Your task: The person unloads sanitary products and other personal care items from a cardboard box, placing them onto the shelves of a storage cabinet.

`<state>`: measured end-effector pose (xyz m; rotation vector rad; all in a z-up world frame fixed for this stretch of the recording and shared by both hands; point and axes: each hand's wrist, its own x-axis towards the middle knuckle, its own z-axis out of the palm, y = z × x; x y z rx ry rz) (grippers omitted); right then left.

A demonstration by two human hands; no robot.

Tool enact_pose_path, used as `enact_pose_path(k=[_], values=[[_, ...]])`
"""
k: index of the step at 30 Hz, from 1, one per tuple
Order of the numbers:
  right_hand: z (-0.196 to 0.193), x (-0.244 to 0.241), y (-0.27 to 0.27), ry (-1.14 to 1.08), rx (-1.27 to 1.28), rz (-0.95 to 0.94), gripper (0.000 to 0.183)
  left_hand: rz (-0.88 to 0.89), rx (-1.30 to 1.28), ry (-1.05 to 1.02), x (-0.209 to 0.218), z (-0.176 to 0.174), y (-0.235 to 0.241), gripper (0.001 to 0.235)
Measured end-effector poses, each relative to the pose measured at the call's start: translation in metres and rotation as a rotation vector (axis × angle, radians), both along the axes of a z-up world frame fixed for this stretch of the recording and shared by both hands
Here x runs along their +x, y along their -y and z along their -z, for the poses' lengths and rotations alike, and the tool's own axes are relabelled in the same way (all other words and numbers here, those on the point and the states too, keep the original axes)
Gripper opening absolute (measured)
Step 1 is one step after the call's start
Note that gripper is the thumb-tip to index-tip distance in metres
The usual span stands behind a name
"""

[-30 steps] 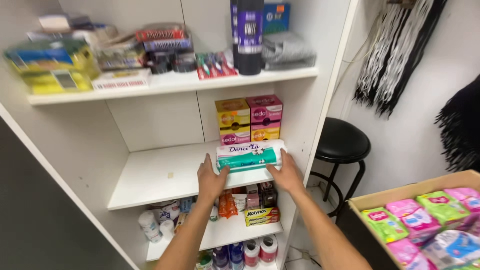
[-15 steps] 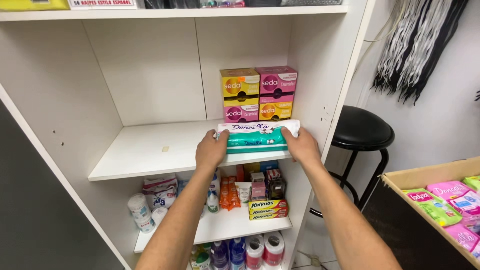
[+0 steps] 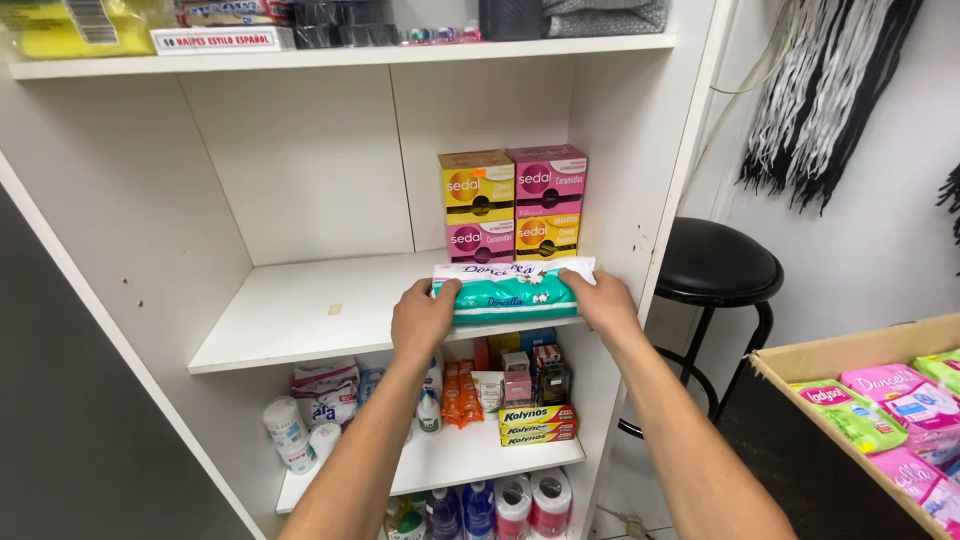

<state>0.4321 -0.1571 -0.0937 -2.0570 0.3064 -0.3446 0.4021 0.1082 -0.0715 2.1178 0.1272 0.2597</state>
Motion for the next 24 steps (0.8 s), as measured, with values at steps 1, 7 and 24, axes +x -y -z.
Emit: enact_pose_path(k=[1, 7, 24], values=[[-0.009, -0.016, -0.008, -0.007, 0.002, 0.0, 0.089, 0.0, 0.002, -0.007, -0.005, 0.001, 0.001, 0.077], [-0.049, -0.089, -0.034, 0.021, 0.433, -0.018, 0.1, -0.023, -0.372, -0.018, -0.076, -0.042, 0.021, 0.068], [-0.079, -0.359, 0.119, -0.037, 0.784, 0.408, 0.064, -0.153, -0.66, -0.183, -0.293, 0.02, 0.111, 0.025]])
